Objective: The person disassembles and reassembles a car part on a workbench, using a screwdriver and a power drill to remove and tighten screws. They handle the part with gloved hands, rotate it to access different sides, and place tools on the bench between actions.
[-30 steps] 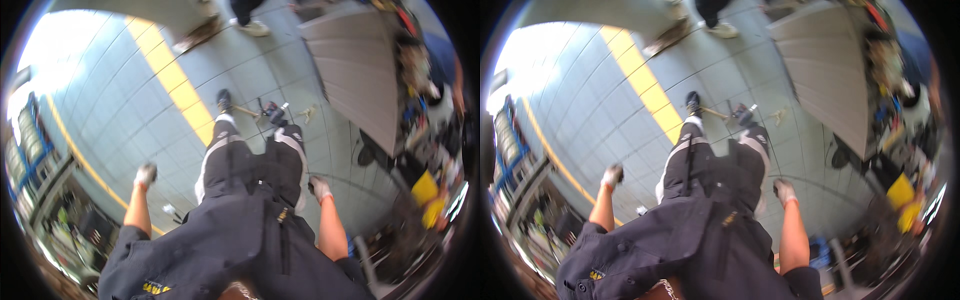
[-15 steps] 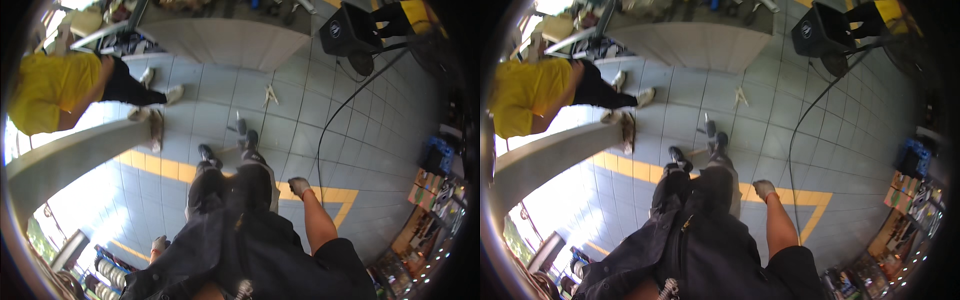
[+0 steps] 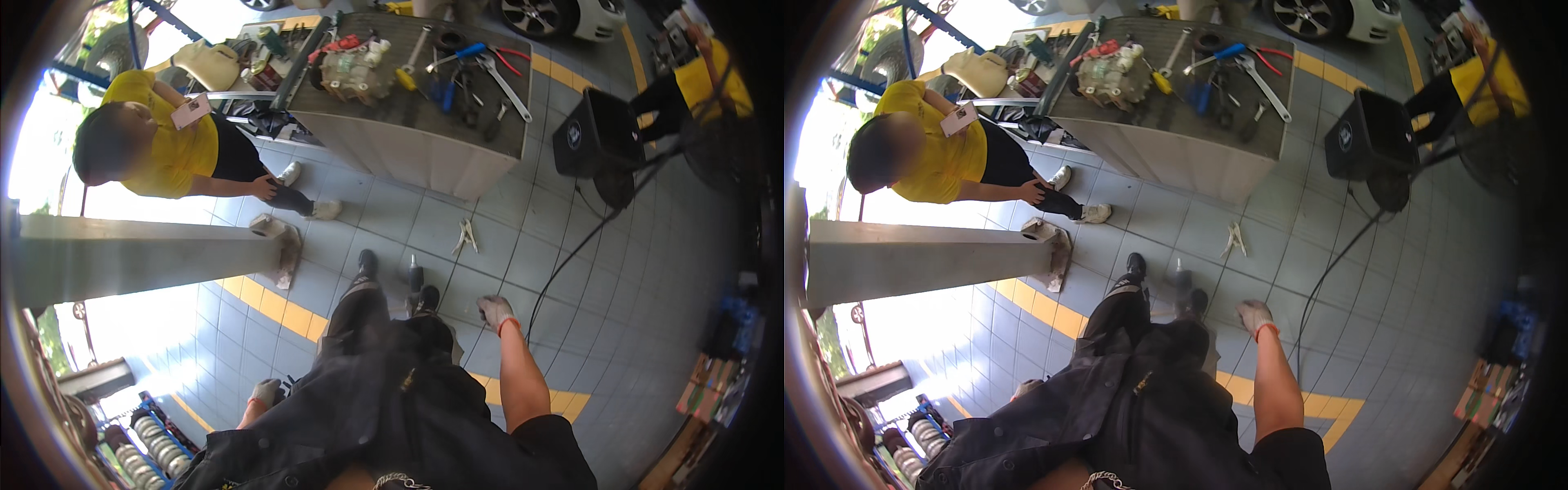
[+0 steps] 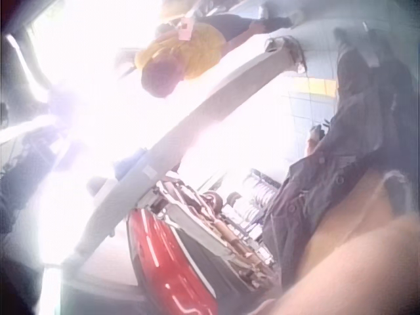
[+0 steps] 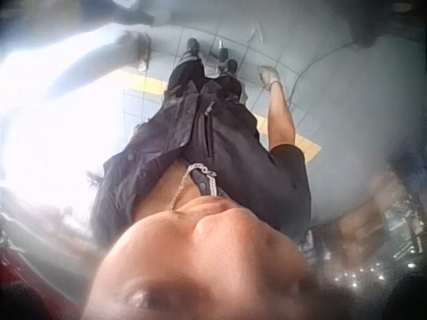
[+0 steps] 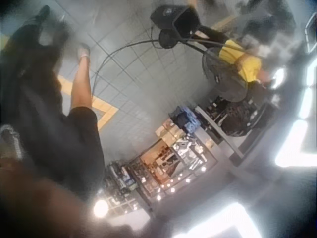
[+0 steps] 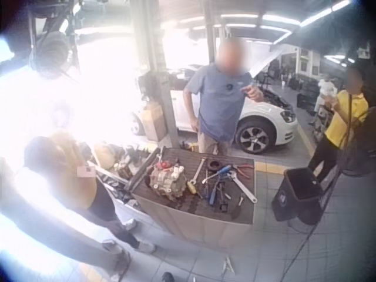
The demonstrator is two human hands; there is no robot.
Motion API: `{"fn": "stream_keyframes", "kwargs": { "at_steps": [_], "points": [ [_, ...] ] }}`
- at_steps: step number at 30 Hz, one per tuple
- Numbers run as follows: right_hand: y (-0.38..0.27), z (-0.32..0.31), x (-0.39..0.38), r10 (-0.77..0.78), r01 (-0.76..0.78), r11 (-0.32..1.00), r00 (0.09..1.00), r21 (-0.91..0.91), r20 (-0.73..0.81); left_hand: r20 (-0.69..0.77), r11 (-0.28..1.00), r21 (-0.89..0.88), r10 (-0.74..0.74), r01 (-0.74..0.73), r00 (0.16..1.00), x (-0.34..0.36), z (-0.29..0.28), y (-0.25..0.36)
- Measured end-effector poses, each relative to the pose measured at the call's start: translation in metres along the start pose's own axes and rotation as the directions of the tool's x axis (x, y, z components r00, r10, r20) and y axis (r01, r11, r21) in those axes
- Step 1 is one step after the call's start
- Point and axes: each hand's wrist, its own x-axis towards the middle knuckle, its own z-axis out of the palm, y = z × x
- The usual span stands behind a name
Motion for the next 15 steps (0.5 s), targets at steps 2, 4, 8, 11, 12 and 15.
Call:
{"fn": "stream_keyframes", "kwargs": {
  "at_steps": [2, 4, 8, 11, 12, 15],
  "points": [
    [-0.099, -0.001, 0.009, -0.164, 0.170, 0.959, 0.986, -0.227, 0.043, 0.025, 0.997, 0.068, -0.043, 0.042, 0.999, 0.000, 0.013, -0.002],
    [-0.201, -0.004, 0.005, -0.394, 0.406, 0.901, 0.913, -0.155, 0.105, 0.055, 0.991, 0.121, -0.055, 0.048, 0.997, 0.006, 0.025, 0.002],
    [-0.405, -0.023, -0.020, -0.615, 0.646, 0.742, 0.762, -0.177, 0.203, 0.119, 0.981, 0.190, 0.007, -0.030, 0.993, 0.050, 0.045, 0.027],
    [-0.526, -0.035, -0.029, -0.589, 0.592, 0.756, 0.801, -0.279, 0.106, 0.153, 0.948, 0.254, 0.157, -0.193, 0.976, 0.098, 0.043, 0.057],
    [-0.559, -0.038, -0.025, -0.608, 0.609, 0.744, 0.788, -0.275, 0.101, 0.167, 0.893, 0.315, 0.281, -0.321, 0.945, 0.115, 0.039, 0.069],
    [-0.645, -0.035, 0.012, -0.701, 0.500, 0.619, 0.699, -0.606, -0.140, 0.123, 0.648, 0.492, 0.609, -0.581, 0.783, 0.161, 0.013, 0.116]
  ]
}}
